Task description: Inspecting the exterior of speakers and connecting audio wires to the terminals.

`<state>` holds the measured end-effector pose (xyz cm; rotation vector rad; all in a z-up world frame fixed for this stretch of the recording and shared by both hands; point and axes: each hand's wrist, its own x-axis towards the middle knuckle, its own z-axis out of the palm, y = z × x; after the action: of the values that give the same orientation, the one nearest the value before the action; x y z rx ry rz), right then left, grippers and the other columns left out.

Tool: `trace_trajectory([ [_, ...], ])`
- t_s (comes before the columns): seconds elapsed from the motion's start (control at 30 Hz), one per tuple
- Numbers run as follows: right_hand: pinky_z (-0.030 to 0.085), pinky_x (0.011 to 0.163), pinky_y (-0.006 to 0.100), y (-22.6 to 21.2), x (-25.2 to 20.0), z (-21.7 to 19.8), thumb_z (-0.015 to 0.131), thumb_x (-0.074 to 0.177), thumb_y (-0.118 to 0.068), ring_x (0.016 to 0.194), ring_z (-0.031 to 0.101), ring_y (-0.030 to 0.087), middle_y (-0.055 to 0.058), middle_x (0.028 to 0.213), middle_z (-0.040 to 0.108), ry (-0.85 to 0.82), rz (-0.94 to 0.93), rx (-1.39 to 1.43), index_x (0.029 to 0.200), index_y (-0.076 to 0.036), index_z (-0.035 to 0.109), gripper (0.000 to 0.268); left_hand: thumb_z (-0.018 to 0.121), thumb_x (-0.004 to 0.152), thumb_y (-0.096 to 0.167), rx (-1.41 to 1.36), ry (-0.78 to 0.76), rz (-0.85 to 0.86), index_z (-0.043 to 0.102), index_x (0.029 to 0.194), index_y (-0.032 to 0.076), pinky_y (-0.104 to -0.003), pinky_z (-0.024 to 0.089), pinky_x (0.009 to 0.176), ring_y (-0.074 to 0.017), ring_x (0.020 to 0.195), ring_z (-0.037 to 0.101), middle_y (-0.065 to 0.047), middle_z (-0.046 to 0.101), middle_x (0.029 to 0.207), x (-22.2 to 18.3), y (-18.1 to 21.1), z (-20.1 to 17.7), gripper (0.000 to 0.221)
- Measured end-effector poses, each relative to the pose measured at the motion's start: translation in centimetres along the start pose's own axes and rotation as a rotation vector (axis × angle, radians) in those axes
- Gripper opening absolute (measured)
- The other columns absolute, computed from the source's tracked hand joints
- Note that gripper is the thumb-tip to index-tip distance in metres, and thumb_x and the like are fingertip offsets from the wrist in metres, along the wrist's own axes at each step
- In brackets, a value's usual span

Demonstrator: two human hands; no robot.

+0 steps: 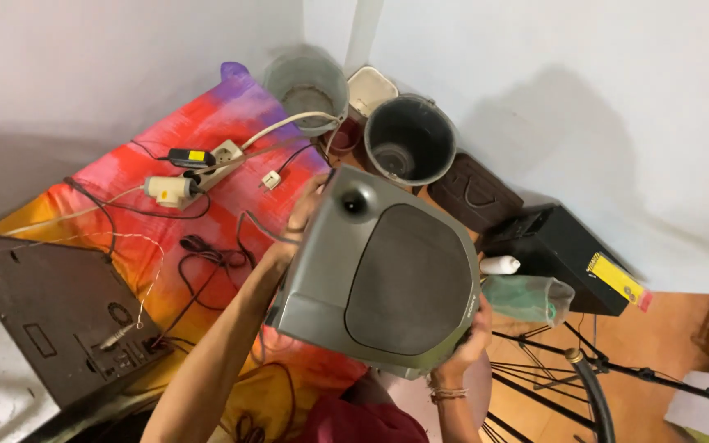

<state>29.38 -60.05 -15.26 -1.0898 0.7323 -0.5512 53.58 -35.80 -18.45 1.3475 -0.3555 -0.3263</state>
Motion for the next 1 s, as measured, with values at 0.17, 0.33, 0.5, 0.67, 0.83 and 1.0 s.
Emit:
trace_trajectory([
  [0.17, 0.041, 0.097, 0.036, -1.1, -3.4, 2.4, 0.034, 0.099, -0.038, 0.110, 0.054, 0.019, 0.007, 0.125, 0.062, -0.029, -0.271, -0.154, 0.136, -0.006, 0.056, 0.054, 0.070, 0.075, 0.050, -0.011, -0.301, 0.288, 0.031, 0.155, 0.004, -0.045, 0.028, 0.127, -0.0313, 0.152, 0.034, -0.016, 0.037, 0.158, 1.5, 0.4, 0.3, 0.101],
  [0.33, 0.042, 0.096, 0.037, 0.9, -3.3, 1.8, 0.037, 0.099, -0.043, 0.110, 0.055, 0.020, 0.006, 0.123, 0.062, 0.089, -0.219, -0.142, 0.130, -0.009, 0.059, 0.051, 0.067, 0.077, 0.050, 0.006, -0.303, 0.161, 0.033, 0.154, 0.004, -0.044, 0.030, 0.122, -0.0301, 0.147, 0.037, -0.015, 0.040, 0.154, 2.0, 0.4, 0.2, 0.096],
  [0.5, 0.040, 0.102, 0.038, 2.0, -3.5, 1.3, 0.038, 0.097, -0.040, 0.114, 0.053, 0.021, 0.009, 0.126, 0.059, 0.200, -0.146, -0.102, 0.130, -0.005, 0.057, 0.052, 0.063, 0.081, 0.049, 0.030, -0.325, 0.010, 0.036, 0.154, 0.004, -0.043, 0.033, 0.116, -0.0285, 0.139, 0.041, -0.014, 0.044, 0.149, 3.3, 0.7, 1.0, 0.090],
  [0.67, 0.040, 0.100, 0.037, 2.2, -3.4, 2.3, 0.039, 0.098, -0.044, 0.111, 0.054, 0.021, 0.010, 0.121, 0.059, 0.182, -0.281, -0.293, 0.130, -0.001, 0.055, 0.056, 0.059, 0.084, 0.049, 0.062, -0.332, -0.152, 0.039, 0.153, 0.004, -0.042, 0.035, 0.110, -0.0268, 0.132, 0.044, -0.012, 0.048, 0.143, 3.7, 0.7, 1.2, 0.084],
  [0.83, 0.038, 0.102, 0.037, 1.7, -2.6, 2.4, 0.042, 0.093, -0.025, 0.111, 0.051, 0.023, 0.011, 0.121, 0.058, 0.168, -0.220, -0.282, 0.124, -0.001, 0.055, 0.041, 0.055, 0.087, 0.048, 0.102, -0.338, -0.315, 0.041, 0.152, 0.004, -0.040, 0.038, 0.104, -0.0252, 0.125, 0.048, -0.011, 0.052, 0.138, 3.5, 0.9, 0.9, 0.079],
  [1.0, 0.042, 0.091, 0.033, 0.7, -2.3, 1.8, 0.039, 0.094, -0.015, 0.096, 0.052, 0.022, 0.013, 0.111, 0.060, 0.123, -0.346, -0.597, 0.122, 0.002, 0.054, 0.036, 0.050, 0.091, 0.048, 0.136, -0.331, -0.485, 0.044, 0.151, 0.005, -0.039, 0.041, 0.097, -0.0235, 0.118, 0.052, -0.010, 0.056, 0.133, 2.5, 1.2, 1.1, 0.075],
])
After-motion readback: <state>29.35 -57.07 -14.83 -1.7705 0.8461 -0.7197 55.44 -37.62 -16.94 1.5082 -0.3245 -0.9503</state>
